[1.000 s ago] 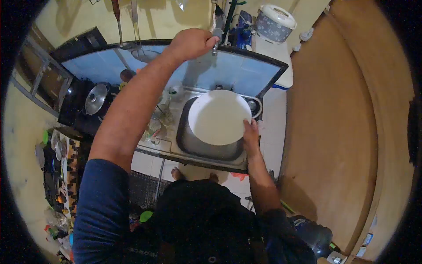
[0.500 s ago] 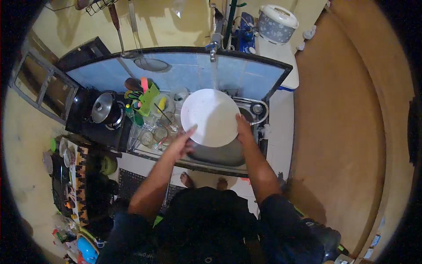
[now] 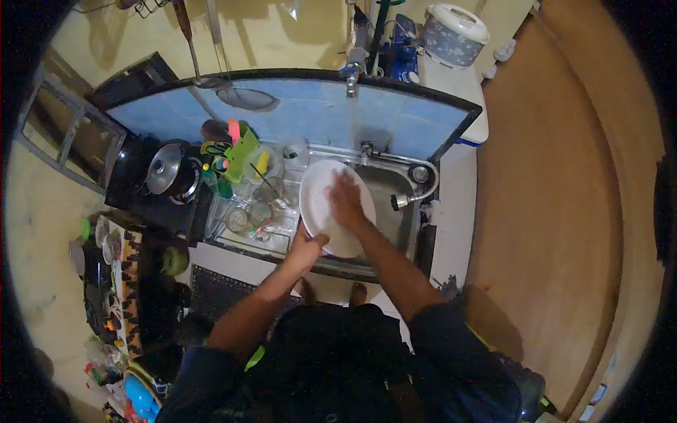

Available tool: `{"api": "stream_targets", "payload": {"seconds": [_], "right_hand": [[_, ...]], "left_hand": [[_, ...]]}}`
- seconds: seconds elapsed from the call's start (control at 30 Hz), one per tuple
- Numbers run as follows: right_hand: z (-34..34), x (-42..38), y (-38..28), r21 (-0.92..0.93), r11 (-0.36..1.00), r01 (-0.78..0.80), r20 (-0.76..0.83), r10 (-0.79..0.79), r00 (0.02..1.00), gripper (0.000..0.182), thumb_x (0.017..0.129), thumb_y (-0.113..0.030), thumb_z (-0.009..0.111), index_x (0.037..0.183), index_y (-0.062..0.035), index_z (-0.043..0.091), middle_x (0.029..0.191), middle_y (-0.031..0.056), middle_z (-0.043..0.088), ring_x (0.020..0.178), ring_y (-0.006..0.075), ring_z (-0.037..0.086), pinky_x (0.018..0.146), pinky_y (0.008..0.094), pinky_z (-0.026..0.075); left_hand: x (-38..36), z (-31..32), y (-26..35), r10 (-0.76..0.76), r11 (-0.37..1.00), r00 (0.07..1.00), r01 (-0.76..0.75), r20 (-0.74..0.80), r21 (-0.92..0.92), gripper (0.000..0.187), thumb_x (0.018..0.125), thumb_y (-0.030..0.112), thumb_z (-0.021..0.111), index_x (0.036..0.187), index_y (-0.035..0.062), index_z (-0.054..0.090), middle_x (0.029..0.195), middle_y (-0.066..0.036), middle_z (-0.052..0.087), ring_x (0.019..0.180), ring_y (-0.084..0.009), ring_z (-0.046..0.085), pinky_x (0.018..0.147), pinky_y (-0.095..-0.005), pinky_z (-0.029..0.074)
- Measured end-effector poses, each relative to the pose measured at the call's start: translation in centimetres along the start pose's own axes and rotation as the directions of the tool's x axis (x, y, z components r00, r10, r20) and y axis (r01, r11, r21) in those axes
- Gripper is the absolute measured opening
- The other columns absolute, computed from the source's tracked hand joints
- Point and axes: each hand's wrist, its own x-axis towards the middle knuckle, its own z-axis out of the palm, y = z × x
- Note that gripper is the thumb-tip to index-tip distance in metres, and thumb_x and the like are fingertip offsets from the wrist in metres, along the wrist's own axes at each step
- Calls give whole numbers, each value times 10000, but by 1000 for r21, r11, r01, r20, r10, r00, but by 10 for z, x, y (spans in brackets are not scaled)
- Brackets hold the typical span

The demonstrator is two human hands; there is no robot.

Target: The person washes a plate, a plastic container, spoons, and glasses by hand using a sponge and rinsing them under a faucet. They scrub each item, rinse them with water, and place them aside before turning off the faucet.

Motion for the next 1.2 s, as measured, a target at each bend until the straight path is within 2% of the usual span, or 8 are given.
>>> {"api": "stream_targets", "payload": {"seconds": [0.33,0.5,0.6,0.7,0.77,0.83,1.0,1.2], "right_hand": [[-69,-13,36,-315,943,-106,-72,88,994,541,849,-375,537,1276,-57,442,1338,214,379,1209,370,397,964,535,321],[-143,-20,42,652,154,-742,650,389,652,516,893,-327,500,1274,10,414,1140,183,567,1042,314,554,890,429,441],[-167,-31,8,723,103,-683,516,577,633,481,891,-296,526,1231,35,445,1147,134,565,970,254,585,804,374,489],[-137,-47,32,751,322,-577,304,607,734,446,891,-274,519,1221,21,459,1111,129,579,946,249,577,829,366,459],[-130,-53,13,716,525,-460,69,603,795,375,897,-239,503,1172,15,507,1073,126,596,946,237,567,832,343,433],[-126,-61,7,578,722,-381,-40,491,870,352,903,-229,492,1150,20,522,1060,128,604,938,227,567,829,335,431],[-124,-84,-27,590,760,-272,-232,482,845,284,917,-181,458,1085,30,549,978,108,627,878,158,555,790,296,427],[-135,-82,-15,606,744,-281,-273,526,805,294,925,-197,470,1108,19,547,962,96,623,872,157,553,771,294,436]], "left_hand": [[50,-61,-1,-308,873,913,383,267,-301,343,744,145,549,1047,-14,526,959,-126,626,880,-263,623,794,-375,510],[86,-55,-26,-281,840,840,449,464,-305,452,748,138,564,1172,-1,487,1036,-133,614,923,-270,615,847,-404,482],[104,-25,-25,-339,923,911,370,235,-103,484,797,210,567,1209,-19,458,1090,-143,596,957,-265,604,864,-391,464],[113,21,-18,-59,899,998,65,-26,432,592,842,384,544,1323,77,384,1218,-185,520,1153,-314,482,939,-452,376],[126,65,-48,462,287,886,-111,-36,952,641,859,452,473,1354,70,332,1337,-231,379,1263,-372,332,984,-531,284],[128,97,-40,542,398,796,-526,270,751,653,876,482,407,1368,67,299,1410,-237,249,1301,-414,226,1000,-583,213],[139,109,-5,475,660,852,-179,-221,729,627,892,456,404,1363,55,300,1408,-249,238,1288,-421,251,989,-585,234],[87,117,-2,637,322,744,-493,200,808,546,861,375,475,1294,52,398,1308,-241,401,1208,-386,395,976,-534,306]]}}
